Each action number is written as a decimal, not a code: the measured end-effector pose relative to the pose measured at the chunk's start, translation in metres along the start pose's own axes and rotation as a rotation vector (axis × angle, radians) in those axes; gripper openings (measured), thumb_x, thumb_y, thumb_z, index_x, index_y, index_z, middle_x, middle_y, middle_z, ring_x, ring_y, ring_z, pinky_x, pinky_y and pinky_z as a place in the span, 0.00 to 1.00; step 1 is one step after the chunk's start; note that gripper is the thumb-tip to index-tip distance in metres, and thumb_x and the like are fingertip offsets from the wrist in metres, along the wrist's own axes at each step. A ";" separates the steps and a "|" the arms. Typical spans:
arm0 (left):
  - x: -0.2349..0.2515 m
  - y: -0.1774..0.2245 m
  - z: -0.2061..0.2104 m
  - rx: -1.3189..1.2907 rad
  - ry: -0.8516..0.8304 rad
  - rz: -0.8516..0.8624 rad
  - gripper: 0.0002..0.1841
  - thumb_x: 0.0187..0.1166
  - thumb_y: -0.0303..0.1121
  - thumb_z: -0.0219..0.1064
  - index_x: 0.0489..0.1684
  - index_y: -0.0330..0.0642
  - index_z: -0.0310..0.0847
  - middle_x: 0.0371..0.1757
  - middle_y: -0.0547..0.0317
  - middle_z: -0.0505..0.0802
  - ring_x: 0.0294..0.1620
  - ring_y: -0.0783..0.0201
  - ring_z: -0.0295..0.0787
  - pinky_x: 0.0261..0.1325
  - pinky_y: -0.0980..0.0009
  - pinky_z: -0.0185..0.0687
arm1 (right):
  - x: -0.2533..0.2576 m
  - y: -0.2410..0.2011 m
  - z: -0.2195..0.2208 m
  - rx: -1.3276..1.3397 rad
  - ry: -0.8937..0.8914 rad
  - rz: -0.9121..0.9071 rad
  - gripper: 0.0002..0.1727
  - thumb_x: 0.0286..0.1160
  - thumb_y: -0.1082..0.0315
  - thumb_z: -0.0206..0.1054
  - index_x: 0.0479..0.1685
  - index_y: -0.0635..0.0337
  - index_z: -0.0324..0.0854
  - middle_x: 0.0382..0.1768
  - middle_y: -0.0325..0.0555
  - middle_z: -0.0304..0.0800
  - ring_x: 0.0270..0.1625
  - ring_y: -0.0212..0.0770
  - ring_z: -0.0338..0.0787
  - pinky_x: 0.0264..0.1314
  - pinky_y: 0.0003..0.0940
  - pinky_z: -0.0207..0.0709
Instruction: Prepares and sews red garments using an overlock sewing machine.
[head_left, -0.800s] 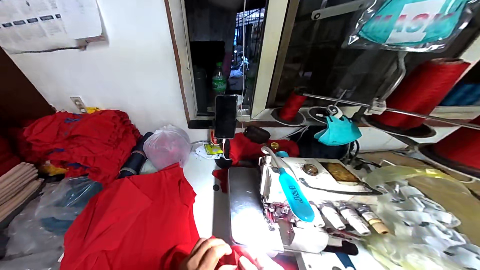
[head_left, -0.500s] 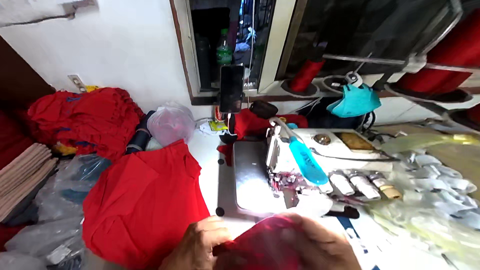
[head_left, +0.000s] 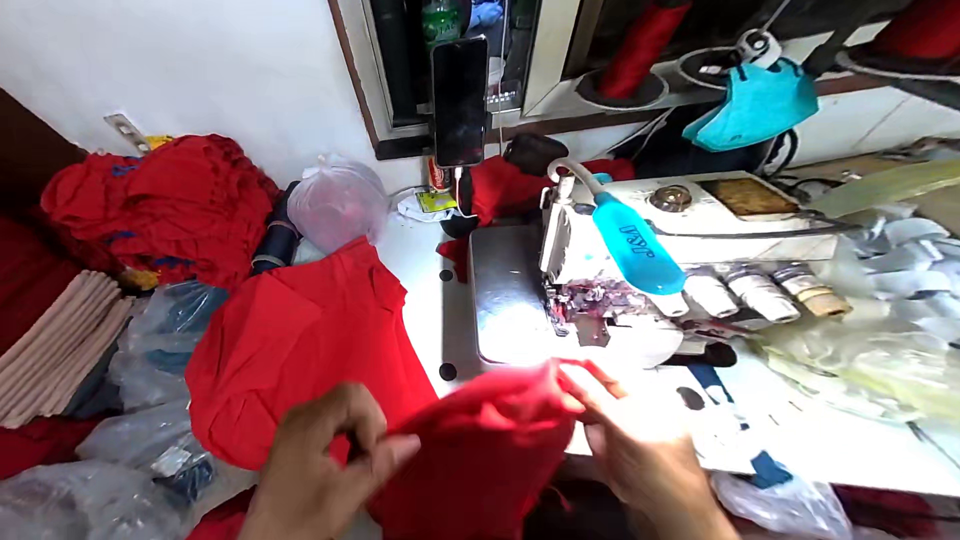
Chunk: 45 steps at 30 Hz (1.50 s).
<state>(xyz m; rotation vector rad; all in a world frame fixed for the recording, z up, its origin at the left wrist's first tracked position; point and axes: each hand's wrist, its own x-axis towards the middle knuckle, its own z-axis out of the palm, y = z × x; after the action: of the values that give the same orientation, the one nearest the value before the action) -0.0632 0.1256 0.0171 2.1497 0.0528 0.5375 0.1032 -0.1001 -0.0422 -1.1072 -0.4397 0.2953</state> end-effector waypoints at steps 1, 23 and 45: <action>0.002 -0.020 0.004 0.031 0.032 -0.085 0.12 0.73 0.43 0.77 0.31 0.50 0.79 0.30 0.72 0.88 0.28 0.81 0.84 0.30 0.82 0.83 | 0.001 0.017 0.000 0.025 0.039 0.122 0.06 0.76 0.68 0.70 0.42 0.56 0.92 0.31 0.36 0.94 0.31 0.24 0.89 0.37 0.19 0.85; 0.006 -0.050 0.094 0.284 -0.190 0.161 0.18 0.79 0.27 0.62 0.61 0.54 0.92 0.68 0.52 0.89 0.73 0.58 0.83 0.75 0.65 0.80 | -0.016 0.064 0.010 0.115 0.075 0.540 0.16 0.88 0.68 0.56 0.47 0.67 0.90 0.35 0.49 0.95 0.37 0.39 0.95 0.38 0.32 0.91; -0.006 -0.007 0.073 -0.039 -0.229 0.190 0.06 0.83 0.29 0.63 0.43 0.35 0.84 0.44 0.51 0.94 0.53 0.65 0.93 0.60 0.72 0.88 | -0.016 0.053 0.014 -0.320 -0.026 0.297 0.13 0.73 0.52 0.75 0.29 0.49 0.92 0.22 0.31 0.89 0.25 0.26 0.86 0.28 0.23 0.79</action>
<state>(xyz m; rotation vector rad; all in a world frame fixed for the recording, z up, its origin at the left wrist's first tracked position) -0.0384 0.0721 -0.0274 2.1770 -0.2879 0.3930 0.0814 -0.0736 -0.0878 -1.4871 -0.3515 0.5127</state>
